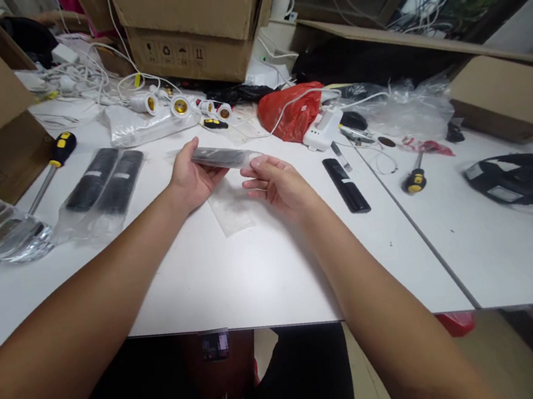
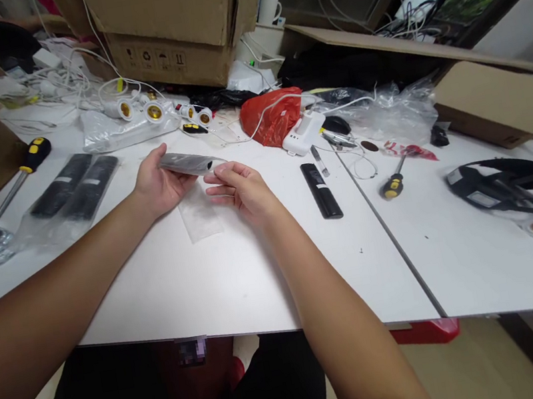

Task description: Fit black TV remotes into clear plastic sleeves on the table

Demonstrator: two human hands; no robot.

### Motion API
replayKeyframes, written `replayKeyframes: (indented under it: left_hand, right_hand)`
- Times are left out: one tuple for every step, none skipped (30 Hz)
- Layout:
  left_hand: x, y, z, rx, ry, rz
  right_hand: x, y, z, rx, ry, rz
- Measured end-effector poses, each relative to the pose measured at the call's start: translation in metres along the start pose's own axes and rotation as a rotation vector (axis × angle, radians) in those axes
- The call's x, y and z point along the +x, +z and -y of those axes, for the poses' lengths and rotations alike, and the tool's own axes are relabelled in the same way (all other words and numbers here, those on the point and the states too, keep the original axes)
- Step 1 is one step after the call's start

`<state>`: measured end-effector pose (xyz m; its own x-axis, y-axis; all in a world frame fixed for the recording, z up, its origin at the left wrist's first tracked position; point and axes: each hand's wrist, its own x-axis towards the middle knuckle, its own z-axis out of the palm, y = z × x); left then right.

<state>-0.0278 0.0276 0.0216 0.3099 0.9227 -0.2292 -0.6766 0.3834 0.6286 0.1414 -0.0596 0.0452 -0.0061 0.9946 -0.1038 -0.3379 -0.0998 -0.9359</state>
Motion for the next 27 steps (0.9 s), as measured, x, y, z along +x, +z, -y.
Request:
replayKeyframes:
  left_hand:
    - [0.001,0.000,0.000,-0.007,0.000,-0.010]
    - [0.002,-0.001,0.000,-0.014,-0.002,-0.015]
    - [0.003,-0.002,0.000,-0.021,-0.004,-0.015]
    - [0.004,-0.002,0.001,-0.028,-0.005,-0.013]
    - [0.005,-0.003,0.001,-0.036,-0.005,-0.011]
    - [0.005,-0.003,0.001,-0.041,-0.002,-0.008]
    - [0.005,-0.003,0.001,-0.044,0.003,-0.005]
    - [0.005,-0.003,0.001,-0.043,0.010,-0.001]
    - [0.004,-0.003,0.001,-0.037,0.015,0.003]
    - [0.004,-0.003,0.001,-0.031,0.019,0.007]
    - [0.003,-0.003,0.001,-0.028,0.023,0.014]
    - [0.003,-0.003,0.001,-0.030,0.025,0.020]
    - [0.002,-0.003,0.001,-0.035,0.024,0.024]
    - [0.002,-0.003,0.001,-0.042,0.022,0.026]
    - [0.002,-0.003,0.001,-0.047,0.020,0.027]
    - [0.002,-0.003,0.001,-0.051,0.019,0.023]
    - [0.002,-0.004,0.001,-0.052,0.019,0.017]
    - [0.003,-0.004,0.001,-0.052,0.018,0.011]
    - [0.003,-0.004,0.001,-0.052,0.018,0.005]
    - [0.004,-0.004,0.000,-0.053,0.019,-0.002]
    - [0.004,-0.004,0.000,-0.054,0.019,-0.010]
    - [0.005,-0.004,0.000,-0.051,0.020,-0.018]
    - [0.005,-0.004,-0.001,-0.047,0.025,-0.024]
    - [0.005,-0.004,-0.001,-0.044,0.038,-0.031]
    - [0.006,-0.003,-0.002,-0.043,0.053,-0.041]
    - [0.006,-0.003,-0.002,-0.046,0.068,-0.053]
    - [0.007,-0.003,-0.003,-0.052,0.082,-0.065]
  right_hand:
    - [0.000,0.000,0.000,-0.005,-0.007,0.000]
    - [-0.001,-0.001,0.001,-0.004,-0.018,-0.004]
    - [-0.001,-0.002,0.001,-0.001,-0.028,-0.008]
    - [-0.001,-0.002,0.002,-0.001,-0.033,-0.009]
    - [-0.002,-0.002,0.002,-0.001,-0.034,-0.004]
    - [-0.002,-0.002,0.003,0.001,-0.034,0.004]
    - [-0.003,-0.002,0.004,0.004,-0.035,0.013]
    - [-0.004,-0.001,0.004,0.011,-0.037,0.019]
    - [-0.005,0.000,0.005,0.019,-0.041,0.022]
    - [-0.005,0.002,0.005,0.030,-0.046,0.024]
    - [-0.006,0.003,0.005,0.044,-0.051,0.028]
    - [-0.007,0.003,0.006,0.059,-0.055,0.038]
    - [-0.007,0.004,0.006,0.076,-0.059,0.051]
    - [-0.008,0.005,0.006,0.091,-0.062,0.066]
    - [-0.008,0.005,0.006,0.100,-0.065,0.081]
    - [-0.008,0.005,0.007,0.100,-0.066,0.095]
    - [-0.008,0.005,0.007,0.090,-0.067,0.106]
    - [-0.008,0.005,0.007,0.076,-0.068,0.116]
    - [-0.008,0.005,0.007,0.058,-0.069,0.124]
    - [-0.008,0.005,0.007,0.039,-0.069,0.133]
    - [-0.008,0.004,0.007,0.019,-0.068,0.141]
    - [-0.007,0.003,0.006,-0.002,-0.065,0.147]
    - [-0.006,0.001,0.006,-0.026,-0.060,0.151]
    - [-0.005,0.000,0.005,-0.050,-0.052,0.151]
    - [-0.004,-0.002,0.004,-0.075,-0.047,0.145]
    - [-0.003,-0.004,0.004,-0.100,-0.045,0.131]
    - [-0.002,-0.006,0.003,-0.126,-0.049,0.107]
